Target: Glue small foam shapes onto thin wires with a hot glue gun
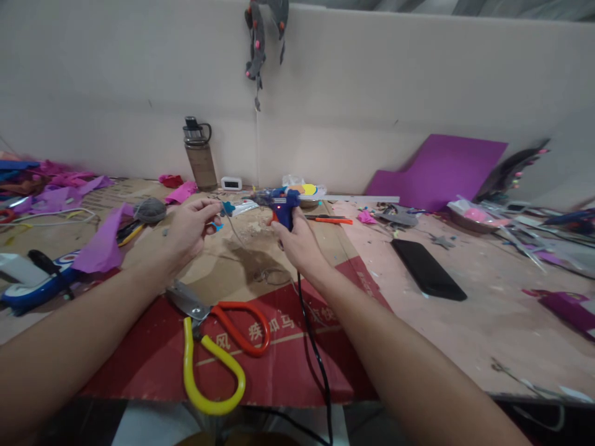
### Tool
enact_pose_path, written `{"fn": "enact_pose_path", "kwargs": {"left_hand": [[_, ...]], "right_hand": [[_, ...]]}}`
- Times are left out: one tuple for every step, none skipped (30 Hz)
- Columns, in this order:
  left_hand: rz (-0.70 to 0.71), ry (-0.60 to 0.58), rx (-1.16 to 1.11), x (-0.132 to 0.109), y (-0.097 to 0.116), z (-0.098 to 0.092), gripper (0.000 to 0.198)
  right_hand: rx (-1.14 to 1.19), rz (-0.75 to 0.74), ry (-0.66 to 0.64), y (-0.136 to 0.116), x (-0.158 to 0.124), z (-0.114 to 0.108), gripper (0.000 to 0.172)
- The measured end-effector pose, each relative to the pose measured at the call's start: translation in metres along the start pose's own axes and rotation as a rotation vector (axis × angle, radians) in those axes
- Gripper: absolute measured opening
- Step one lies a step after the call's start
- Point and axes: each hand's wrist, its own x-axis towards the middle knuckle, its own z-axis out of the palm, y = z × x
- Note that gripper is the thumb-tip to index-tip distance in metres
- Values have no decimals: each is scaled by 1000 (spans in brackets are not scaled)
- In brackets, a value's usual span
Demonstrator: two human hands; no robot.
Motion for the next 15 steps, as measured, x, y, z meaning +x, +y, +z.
{"fn": "enact_pose_path", "kwargs": {"left_hand": [[29, 2, 40, 0, -1, 0, 16], [61, 6, 83, -1, -2, 0, 15], [95, 7, 126, -2, -3, 1, 14], [129, 0, 169, -3, -3, 2, 13], [161, -15, 206, -5, -3, 3, 11], [187, -36, 237, -7, -2, 4, 10], [202, -54, 262, -9, -1, 6, 10], [208, -68, 282, -11, 0, 7, 9], [208, -79, 298, -12, 1, 8, 9], [205, -82, 309, -13, 2, 8, 10], [199, -85, 318, -14, 2, 9, 10], [196, -85, 325, -14, 3, 9, 10], [198, -85, 334, -14, 3, 8, 11], [204, -86, 351, -15, 3, 8, 11], [219, -81, 378, -15, 3, 8, 11]], "right_hand": [[34, 99, -3, 2, 3, -3, 16], [36, 198, -15, 4, 6, -6, 12], [6, 284, -31, 5, 8, -9, 9], [-50, 345, -49, 6, 10, -12, 7], [-117, 390, -69, 7, 12, -16, 6], [-182, 420, -83, 9, 14, -19, 8], [-239, 434, -93, 10, 15, -23, 11], [-289, 433, -94, 13, 16, -27, 15], [-333, 423, -88, 15, 17, -31, 20], [-380, 414, -75, 17, 18, -34, 25], [-438, 396, -54, 19, 18, -36, 29], [-502, 359, -23, 20, 18, -37, 32], [-561, 302, 11, 19, 17, -37, 32], [-596, 226, 41, 18, 15, -34, 29], [-606, 137, 66, 14, 13, -29, 25]]}}
